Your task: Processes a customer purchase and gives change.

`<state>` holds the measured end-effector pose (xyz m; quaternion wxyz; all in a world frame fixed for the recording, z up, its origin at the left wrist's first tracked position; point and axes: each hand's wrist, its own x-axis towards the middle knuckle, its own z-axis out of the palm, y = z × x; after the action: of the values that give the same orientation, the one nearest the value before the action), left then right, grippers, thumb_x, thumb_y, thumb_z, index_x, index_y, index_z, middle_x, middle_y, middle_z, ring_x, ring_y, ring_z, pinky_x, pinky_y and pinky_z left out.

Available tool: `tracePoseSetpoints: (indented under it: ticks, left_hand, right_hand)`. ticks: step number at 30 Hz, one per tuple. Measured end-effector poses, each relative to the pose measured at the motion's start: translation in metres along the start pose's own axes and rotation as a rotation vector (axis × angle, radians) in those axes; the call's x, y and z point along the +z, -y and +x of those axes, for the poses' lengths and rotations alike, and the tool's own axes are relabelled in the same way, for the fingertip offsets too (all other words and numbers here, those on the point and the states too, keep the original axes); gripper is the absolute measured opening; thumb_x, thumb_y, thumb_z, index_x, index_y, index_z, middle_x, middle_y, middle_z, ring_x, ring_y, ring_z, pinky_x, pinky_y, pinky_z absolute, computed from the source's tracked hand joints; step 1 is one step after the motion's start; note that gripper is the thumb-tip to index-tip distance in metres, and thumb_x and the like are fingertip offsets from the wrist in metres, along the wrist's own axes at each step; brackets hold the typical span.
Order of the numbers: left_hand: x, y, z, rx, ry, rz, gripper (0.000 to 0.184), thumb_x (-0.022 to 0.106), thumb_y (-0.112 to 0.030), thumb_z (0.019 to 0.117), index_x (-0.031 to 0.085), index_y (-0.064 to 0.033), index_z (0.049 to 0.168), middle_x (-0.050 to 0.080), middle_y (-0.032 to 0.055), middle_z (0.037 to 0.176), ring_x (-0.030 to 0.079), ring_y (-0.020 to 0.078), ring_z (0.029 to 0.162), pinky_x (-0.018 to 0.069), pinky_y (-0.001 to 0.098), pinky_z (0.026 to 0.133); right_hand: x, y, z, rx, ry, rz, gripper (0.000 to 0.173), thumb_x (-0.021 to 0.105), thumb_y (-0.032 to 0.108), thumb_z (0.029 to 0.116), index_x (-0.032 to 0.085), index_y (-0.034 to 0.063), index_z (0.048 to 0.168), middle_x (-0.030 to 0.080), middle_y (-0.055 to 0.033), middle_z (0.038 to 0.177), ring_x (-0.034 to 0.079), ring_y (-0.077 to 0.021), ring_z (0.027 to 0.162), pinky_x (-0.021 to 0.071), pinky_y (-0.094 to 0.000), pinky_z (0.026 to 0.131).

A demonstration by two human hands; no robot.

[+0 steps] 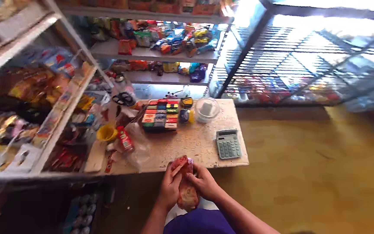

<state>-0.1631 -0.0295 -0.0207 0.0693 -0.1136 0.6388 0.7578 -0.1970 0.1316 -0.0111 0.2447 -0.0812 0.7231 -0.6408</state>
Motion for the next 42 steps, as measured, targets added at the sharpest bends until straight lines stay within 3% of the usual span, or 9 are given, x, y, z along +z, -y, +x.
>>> tracePoseSetpoints:
  ticks: [5,8,10,15,19,22,28,36,42]
  left_hand:
    - [0.038,0.002,0.016,-0.016,0.182,0.426,0.065,0.060,-0.027,0.0963,0.043,0.0056,0.150,0.054,0.0240,0.144,0.055,0.0288,0.132,0.0452,0.0442,0.112]
    - [0.083,0.001,0.003,-0.140,0.458,0.142,0.090,0.057,-0.066,0.0931,0.042,0.0017,0.150,0.064,0.0081,0.133,0.064,0.0076,0.111,0.0541,0.0276,0.096]
    - [0.116,0.008,0.003,-0.292,0.602,-0.210,0.102,0.067,-0.078,0.0787,0.050,0.0019,0.139,0.070,0.0076,0.123,0.068,0.0112,0.106,0.0569,0.0296,0.093]
    - [0.205,0.023,0.012,-0.432,0.626,-0.301,0.034,0.039,-0.021,0.1080,0.058,0.0004,0.126,0.076,0.0107,0.102,0.074,0.0171,0.092,0.0623,0.0360,0.085]
    - [0.289,0.033,0.012,-0.401,0.568,-0.125,0.024,0.043,-0.004,0.1052,0.058,0.0007,0.123,0.076,0.0088,0.096,0.075,0.0164,0.087,0.0631,0.0365,0.084]
    - [0.344,0.053,0.008,-0.334,0.565,-0.132,0.032,0.060,0.007,0.0943,0.057,0.0033,0.126,0.076,0.0119,0.102,0.075,0.0195,0.090,0.0637,0.0377,0.084]
    - [0.387,0.045,-0.001,-0.422,0.365,-0.098,0.024,0.045,-0.007,0.1060,0.060,0.0028,0.122,0.076,0.0113,0.096,0.075,0.0172,0.084,0.0639,0.0355,0.080]
    - [0.372,0.031,0.010,-0.158,0.256,-0.106,0.025,0.068,0.011,0.0866,0.065,0.0072,0.111,0.076,0.0153,0.095,0.075,0.0200,0.085,0.0638,0.0373,0.080]
    - [0.353,0.008,0.040,-0.329,0.339,-0.045,0.021,0.039,-0.008,0.1082,0.058,0.0016,0.112,0.075,0.0089,0.088,0.075,0.0159,0.080,0.0642,0.0342,0.076]
  right_hand:
    - [-0.019,0.001,-0.039,0.089,-0.500,-0.229,0.031,0.059,0.019,0.0949,0.067,0.0015,0.120,0.074,-0.0109,0.101,0.072,-0.0187,0.096,0.0582,-0.0415,0.088]
    - [-0.037,0.000,-0.072,0.106,-0.526,-0.196,0.033,0.065,0.021,0.0920,0.065,-0.0006,0.117,0.071,-0.0119,0.095,0.070,-0.0203,0.086,0.0583,-0.0421,0.080]
    - [-0.054,-0.005,-0.092,0.050,-0.457,-0.033,0.036,0.061,0.028,0.0945,0.060,-0.0002,0.116,0.064,-0.0073,0.094,0.064,-0.0129,0.082,0.0556,-0.0342,0.076]
    - [-0.127,-0.028,-0.147,-0.003,-0.625,0.078,0.035,0.052,0.021,0.0982,0.064,-0.0001,0.124,0.070,-0.0072,0.106,0.068,-0.0098,0.093,0.0585,-0.0316,0.084]
    - [-0.205,-0.050,-0.196,0.073,-0.925,-0.052,0.033,0.067,0.028,0.0914,0.065,0.0033,0.113,0.061,0.0005,0.076,0.058,-0.0075,0.062,0.0528,-0.0281,0.058]
    - [-0.260,-0.069,-0.219,0.155,-0.852,0.034,0.046,0.077,0.041,0.0859,0.062,0.0055,0.110,0.057,0.0023,0.079,0.054,-0.0062,0.064,0.0500,-0.0259,0.060]
    - [-0.320,-0.077,-0.220,0.023,-0.696,0.503,0.012,0.064,0.004,0.0966,0.071,-0.0011,0.105,0.076,-0.0044,0.090,0.073,-0.0097,0.083,0.0625,-0.0305,0.081]
    - [-0.314,-0.061,-0.191,0.060,-0.479,0.645,0.018,0.070,0.003,0.0916,0.068,-0.0018,0.109,0.075,-0.0083,0.094,0.072,-0.0144,0.084,0.0623,-0.0329,0.080]
    - [-0.317,-0.048,-0.191,0.039,-0.699,0.806,0.014,0.060,0.004,0.0984,0.065,-0.0030,0.109,0.075,-0.0088,0.089,0.074,-0.0153,0.080,0.0638,-0.0349,0.078]
